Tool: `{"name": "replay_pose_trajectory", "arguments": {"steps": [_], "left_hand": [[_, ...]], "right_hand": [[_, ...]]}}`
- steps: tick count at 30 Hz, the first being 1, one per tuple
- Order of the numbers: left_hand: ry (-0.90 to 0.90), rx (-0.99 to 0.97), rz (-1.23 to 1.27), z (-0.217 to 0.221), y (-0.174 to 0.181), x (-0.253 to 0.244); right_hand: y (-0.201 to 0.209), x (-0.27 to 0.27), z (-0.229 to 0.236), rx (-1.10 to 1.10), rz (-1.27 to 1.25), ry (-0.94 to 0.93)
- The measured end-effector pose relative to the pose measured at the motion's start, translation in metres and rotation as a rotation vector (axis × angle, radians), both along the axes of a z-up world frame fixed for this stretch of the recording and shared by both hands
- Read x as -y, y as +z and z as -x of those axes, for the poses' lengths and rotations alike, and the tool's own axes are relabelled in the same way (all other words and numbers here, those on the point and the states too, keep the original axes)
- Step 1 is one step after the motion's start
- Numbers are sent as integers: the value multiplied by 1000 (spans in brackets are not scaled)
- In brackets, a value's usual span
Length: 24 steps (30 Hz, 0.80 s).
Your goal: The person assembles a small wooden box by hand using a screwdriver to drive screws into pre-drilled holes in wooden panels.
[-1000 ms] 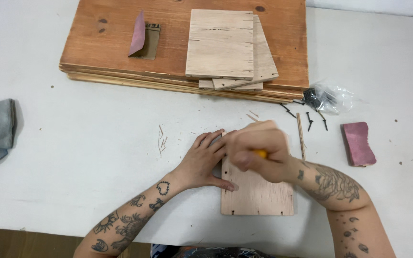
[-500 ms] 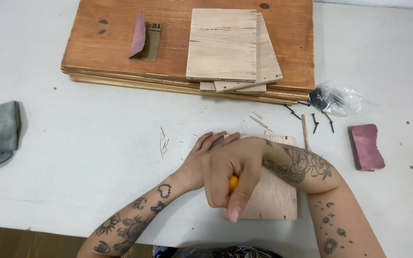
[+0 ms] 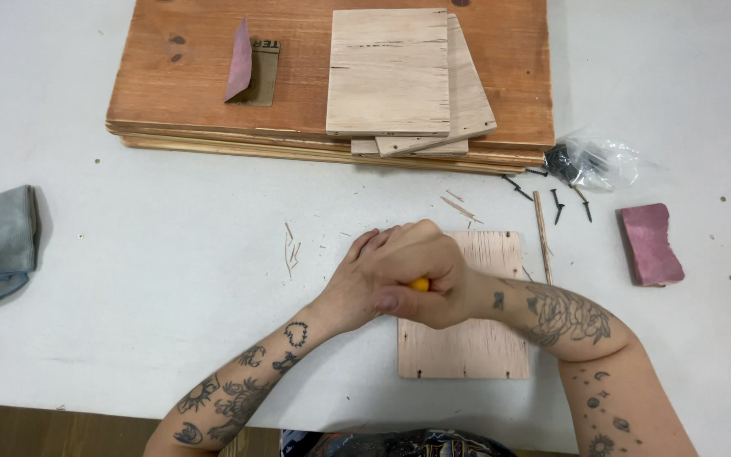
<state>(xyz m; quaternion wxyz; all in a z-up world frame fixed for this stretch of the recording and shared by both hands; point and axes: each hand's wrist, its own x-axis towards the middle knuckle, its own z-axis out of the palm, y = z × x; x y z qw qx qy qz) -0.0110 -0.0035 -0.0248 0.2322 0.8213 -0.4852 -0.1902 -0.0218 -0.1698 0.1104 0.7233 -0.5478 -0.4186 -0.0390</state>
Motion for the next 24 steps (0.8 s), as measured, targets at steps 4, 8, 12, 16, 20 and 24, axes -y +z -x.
{"name": "replay_pose_trajectory", "arguments": {"steps": [4, 8, 12, 16, 20, 24], "left_hand": [[-24, 98, -34, 4, 12, 0], [-30, 130, -52, 4, 37, 2], [-22, 57, -12, -1, 34, 2], [-31, -17, 28, -16, 4, 0], [-39, 23, 25, -20, -27, -5], [-5, 34, 109, -17, -9, -7]], "right_hand": [[9, 2, 16, 10, 24, -199], [15, 4, 25, 57, 62, -349], [42, 12, -2, -86, 26, -211], [63, 12, -49, -173, -25, 608], [58, -5, -61, -202, -41, 1119], [42, -11, -61, -243, -24, 1051]]}}
